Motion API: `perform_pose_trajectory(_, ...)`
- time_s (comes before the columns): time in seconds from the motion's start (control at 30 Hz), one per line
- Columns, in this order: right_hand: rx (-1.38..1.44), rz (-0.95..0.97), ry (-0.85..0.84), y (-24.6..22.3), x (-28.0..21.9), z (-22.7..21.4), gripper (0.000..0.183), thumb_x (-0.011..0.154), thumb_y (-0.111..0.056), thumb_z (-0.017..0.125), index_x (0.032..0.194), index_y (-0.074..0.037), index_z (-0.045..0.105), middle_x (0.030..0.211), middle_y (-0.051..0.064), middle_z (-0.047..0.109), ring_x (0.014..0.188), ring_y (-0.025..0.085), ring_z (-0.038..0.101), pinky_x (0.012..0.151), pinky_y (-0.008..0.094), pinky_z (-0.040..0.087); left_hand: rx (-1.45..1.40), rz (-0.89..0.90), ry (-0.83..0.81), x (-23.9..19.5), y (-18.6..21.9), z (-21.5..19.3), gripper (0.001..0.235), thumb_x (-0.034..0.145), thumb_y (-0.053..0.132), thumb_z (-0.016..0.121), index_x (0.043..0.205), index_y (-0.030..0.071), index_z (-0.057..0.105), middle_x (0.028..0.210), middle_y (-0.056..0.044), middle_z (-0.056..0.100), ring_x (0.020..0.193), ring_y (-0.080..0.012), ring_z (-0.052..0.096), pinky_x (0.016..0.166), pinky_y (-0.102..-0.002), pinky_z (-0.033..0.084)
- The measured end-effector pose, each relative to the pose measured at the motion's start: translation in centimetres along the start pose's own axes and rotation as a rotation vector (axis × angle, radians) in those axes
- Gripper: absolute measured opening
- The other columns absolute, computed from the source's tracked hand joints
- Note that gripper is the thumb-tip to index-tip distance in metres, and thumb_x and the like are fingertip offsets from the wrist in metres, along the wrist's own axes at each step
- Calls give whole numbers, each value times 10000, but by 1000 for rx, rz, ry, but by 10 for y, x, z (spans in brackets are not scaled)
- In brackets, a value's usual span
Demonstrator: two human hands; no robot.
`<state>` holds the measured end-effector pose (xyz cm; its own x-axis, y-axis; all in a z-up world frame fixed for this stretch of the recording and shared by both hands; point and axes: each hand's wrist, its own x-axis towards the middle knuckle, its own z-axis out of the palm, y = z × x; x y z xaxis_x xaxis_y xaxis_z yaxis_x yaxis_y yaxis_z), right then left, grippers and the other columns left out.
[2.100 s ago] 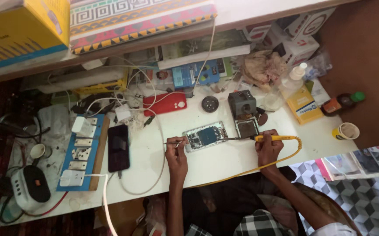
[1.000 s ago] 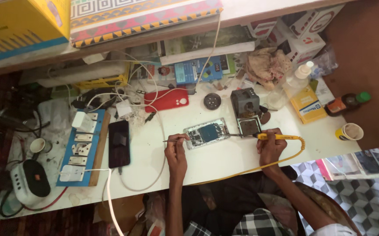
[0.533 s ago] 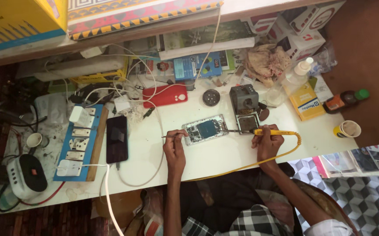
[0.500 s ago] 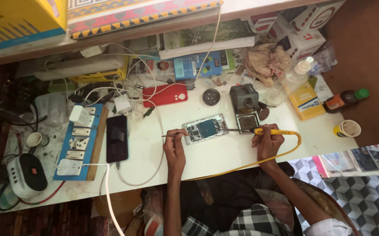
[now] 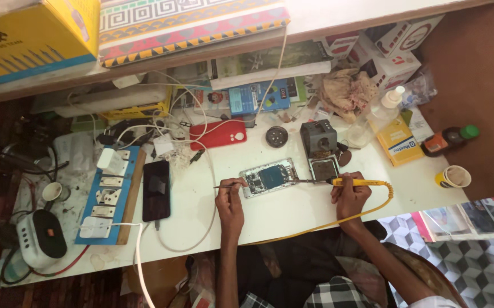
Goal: The person uses a soldering iron and a probe to work on a disassembled smartphone motherboard. They repeatedly apply the soldering iron to specific points on the board while holding a probe in the other hand. The task continues throughout the clip without visible completion.
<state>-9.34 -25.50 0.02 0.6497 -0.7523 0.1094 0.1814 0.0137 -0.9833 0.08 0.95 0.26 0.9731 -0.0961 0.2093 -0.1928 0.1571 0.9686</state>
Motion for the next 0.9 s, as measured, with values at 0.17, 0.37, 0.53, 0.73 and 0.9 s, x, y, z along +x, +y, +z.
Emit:
perform_pose_trajectory(0.17,-16,16,17,-2,0,1,245,1087,-143,499,903,10,554,578,80,541,414,105,457,401,245,368,-25,-28,11,-1,0,1,151,1080,141,516,1062,16,599,962,-40,686,780,-70,507,733,-230,420)
perform_pose_trajectory(0.37,-23,27,23,-4,0,2,243,1089,-143,499,910,9,560,575,81,535,416,106,450,410,244,364,-5,29,-9,-1,1,1,165,1092,137,496,1057,9,594,970,-59,685,885,-98,588,845,-248,462)
perform_pose_trajectory(0.53,-13,40,27,-1,1,2,246,1089,-154,499,911,5,560,602,74,557,436,106,477,420,247,387,23,57,-1,1,-3,1,169,1094,138,484,1063,14,594,969,-64,686,902,-114,603,869,-263,474)
perform_pose_trajectory(0.73,-10,15,18,3,1,-3,236,1091,-153,502,924,2,560,600,81,549,438,113,458,420,253,372,42,-46,10,-1,-3,1,190,1090,150,479,1072,17,613,963,-62,689,799,-114,514,772,-267,429)
perform_pose_trajectory(0.9,59,9,11,5,1,-1,234,1095,-158,506,929,3,543,602,75,545,444,121,480,427,261,393,8,-31,22,-1,-3,1,166,1083,138,497,1050,10,599,948,-61,689,857,-104,574,827,-255,455)
